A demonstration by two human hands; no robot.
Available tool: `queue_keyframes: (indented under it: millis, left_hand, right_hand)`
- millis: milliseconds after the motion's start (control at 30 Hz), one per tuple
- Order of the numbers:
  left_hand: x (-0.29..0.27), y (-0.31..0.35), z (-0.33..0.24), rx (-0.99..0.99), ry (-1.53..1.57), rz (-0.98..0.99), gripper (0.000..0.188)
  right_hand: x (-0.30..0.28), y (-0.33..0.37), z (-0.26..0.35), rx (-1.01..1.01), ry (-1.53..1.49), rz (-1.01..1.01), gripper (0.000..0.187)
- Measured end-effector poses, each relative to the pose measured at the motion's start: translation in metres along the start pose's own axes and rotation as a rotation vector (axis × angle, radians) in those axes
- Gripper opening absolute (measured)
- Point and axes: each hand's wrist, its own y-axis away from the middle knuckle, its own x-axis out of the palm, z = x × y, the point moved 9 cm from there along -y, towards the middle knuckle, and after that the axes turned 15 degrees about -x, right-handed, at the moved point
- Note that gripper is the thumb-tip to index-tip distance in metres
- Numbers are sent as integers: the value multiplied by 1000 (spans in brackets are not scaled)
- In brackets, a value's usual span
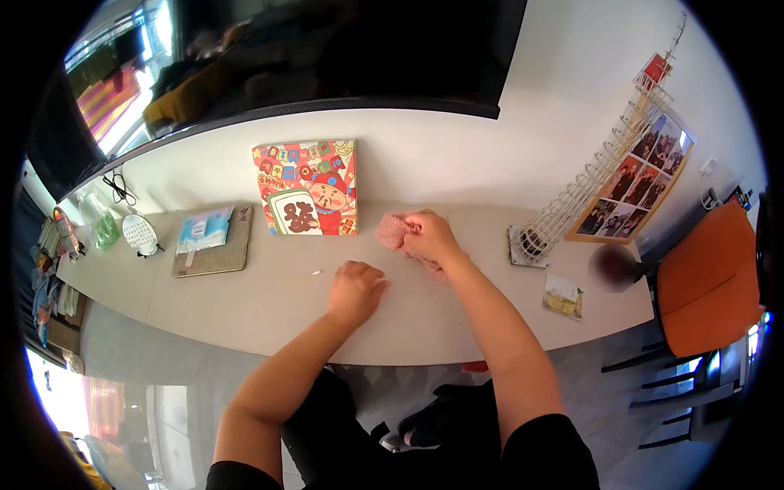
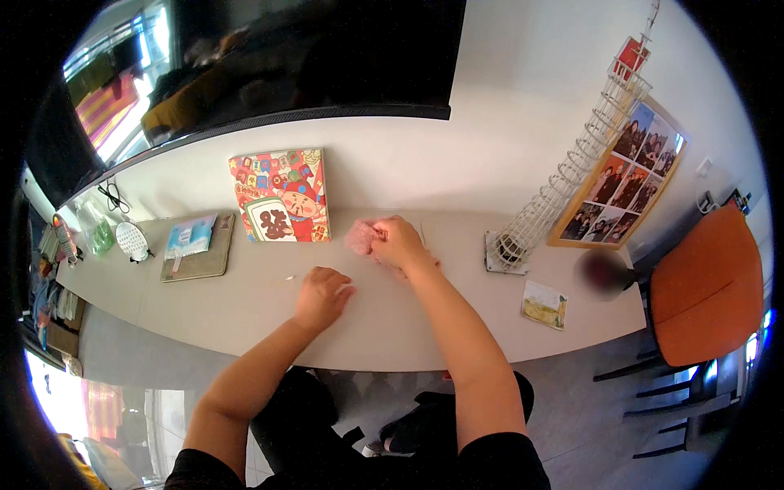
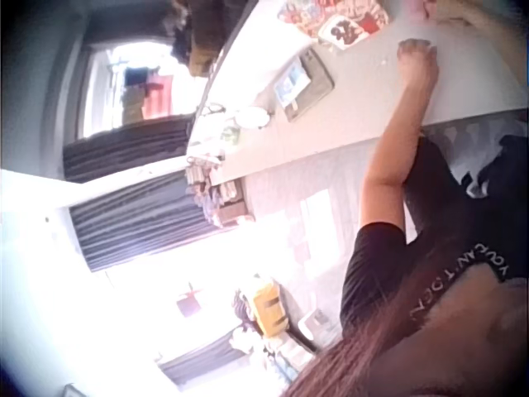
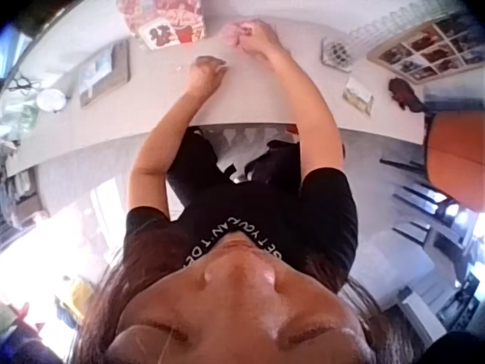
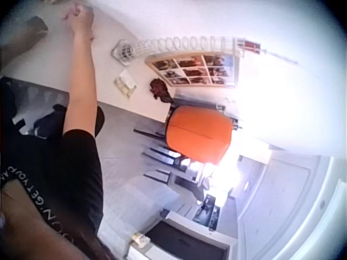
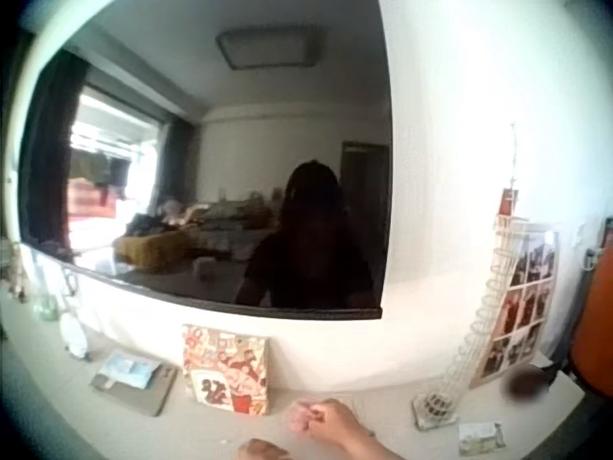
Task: The person wipes a shower head, the surface of a desk, a tablet in a case, a small box, a wire tower model, and a pair of chopsticks using a pink cloth.
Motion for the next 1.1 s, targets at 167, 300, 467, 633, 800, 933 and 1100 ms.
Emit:
queue_keyframes:
  millis: [167,300,467,633,800,933,1100]
  left_hand:
    - [51,-16,-67,92,-94,117,21]
    - [93,-50,-99,-227,-273,270,38]
    - [126,-64,-87,-378,-254,327,37]
    - [94,-43,-45,-581,-258,490,32]
    - [32,3,30,-705,-119,448,22]
    - [-21,33,58,-754,-21,386,25]
    - [-72,77,76,-820,249,156,26]
  right_hand:
    - [-115,43,15,22,-17,-630,26]
    - [-145,73,17,-31,316,-728,23]
    - [-122,77,6,-38,504,-672,33]
    - [-98,82,-78,254,712,-416,47]
    - [-75,62,-63,251,752,-279,51]
    - [-39,41,-41,-18,714,-222,42]
    - [23,44,18,-234,395,39,27]
